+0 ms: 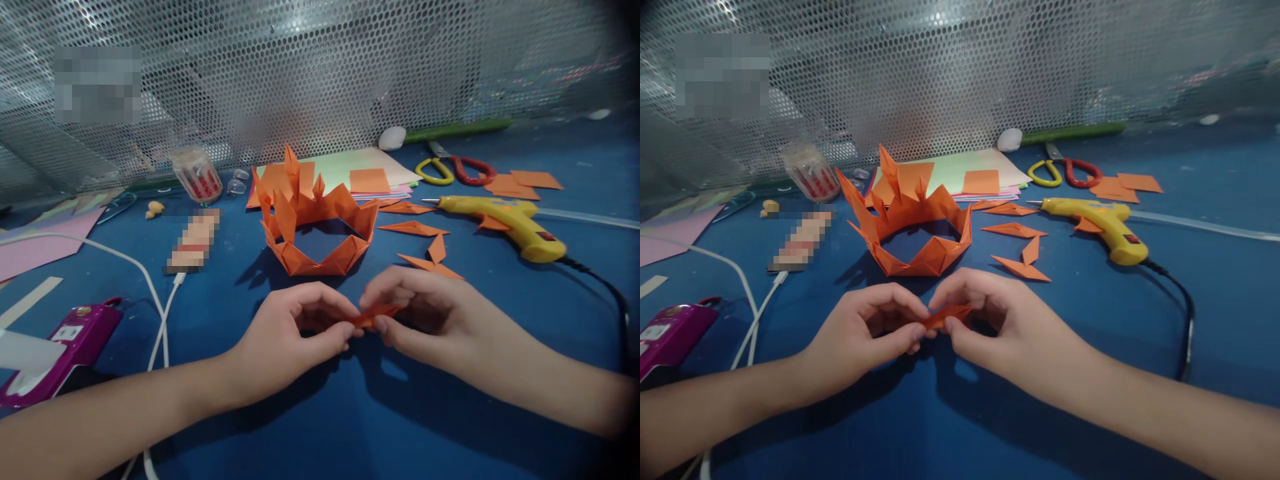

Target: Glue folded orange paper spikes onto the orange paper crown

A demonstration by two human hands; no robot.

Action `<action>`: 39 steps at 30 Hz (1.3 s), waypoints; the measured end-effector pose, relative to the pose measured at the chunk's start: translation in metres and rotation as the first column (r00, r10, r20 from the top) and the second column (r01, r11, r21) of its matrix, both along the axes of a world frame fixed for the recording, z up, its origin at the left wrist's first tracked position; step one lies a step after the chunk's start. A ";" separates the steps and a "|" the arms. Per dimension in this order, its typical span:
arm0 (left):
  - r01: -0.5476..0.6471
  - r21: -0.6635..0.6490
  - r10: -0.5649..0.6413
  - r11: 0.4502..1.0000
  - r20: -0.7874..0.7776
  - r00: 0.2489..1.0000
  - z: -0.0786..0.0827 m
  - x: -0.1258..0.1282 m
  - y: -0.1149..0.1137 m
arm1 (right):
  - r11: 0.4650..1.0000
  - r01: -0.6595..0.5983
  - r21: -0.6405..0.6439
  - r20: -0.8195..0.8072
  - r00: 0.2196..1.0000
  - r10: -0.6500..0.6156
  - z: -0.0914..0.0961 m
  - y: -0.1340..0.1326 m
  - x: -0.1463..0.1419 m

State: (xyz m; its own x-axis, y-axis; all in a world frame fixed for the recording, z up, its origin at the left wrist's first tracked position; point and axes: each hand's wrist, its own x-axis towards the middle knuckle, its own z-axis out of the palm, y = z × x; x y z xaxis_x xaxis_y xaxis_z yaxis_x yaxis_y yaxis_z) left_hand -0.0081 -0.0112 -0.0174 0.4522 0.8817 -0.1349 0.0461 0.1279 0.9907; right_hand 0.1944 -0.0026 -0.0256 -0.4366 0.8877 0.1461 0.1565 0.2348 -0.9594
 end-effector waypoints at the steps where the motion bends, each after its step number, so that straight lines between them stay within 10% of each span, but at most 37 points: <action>1: -0.001 -0.016 0.001 1.000 0.010 1.000 0.000 0.000 0.000 | 1.000 -0.003 0.004 0.008 1.000 0.003 0.001 0.000 0.000; 19: 0.140 -0.351 -0.089 0.926 0.156 0.984 0.001 -0.002 0.013 | 0.973 -0.153 -0.175 -0.134 0.982 0.131 -0.015 -0.005 0.006; 39: 0.097 -0.176 -0.120 0.980 -0.126 0.985 0.002 0.003 -0.001 | 0.990 -0.036 -0.138 0.189 0.980 0.062 -0.004 -0.008 -0.001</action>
State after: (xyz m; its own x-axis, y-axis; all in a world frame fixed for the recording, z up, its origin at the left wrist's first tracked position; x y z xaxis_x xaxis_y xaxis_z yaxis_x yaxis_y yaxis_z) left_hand -0.0048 -0.0118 -0.0152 0.5114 0.7875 -0.3441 0.2012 0.2796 0.9388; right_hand 0.1935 -0.0103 -0.0300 -0.4887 0.8702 -0.0631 0.3325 0.1189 -0.9356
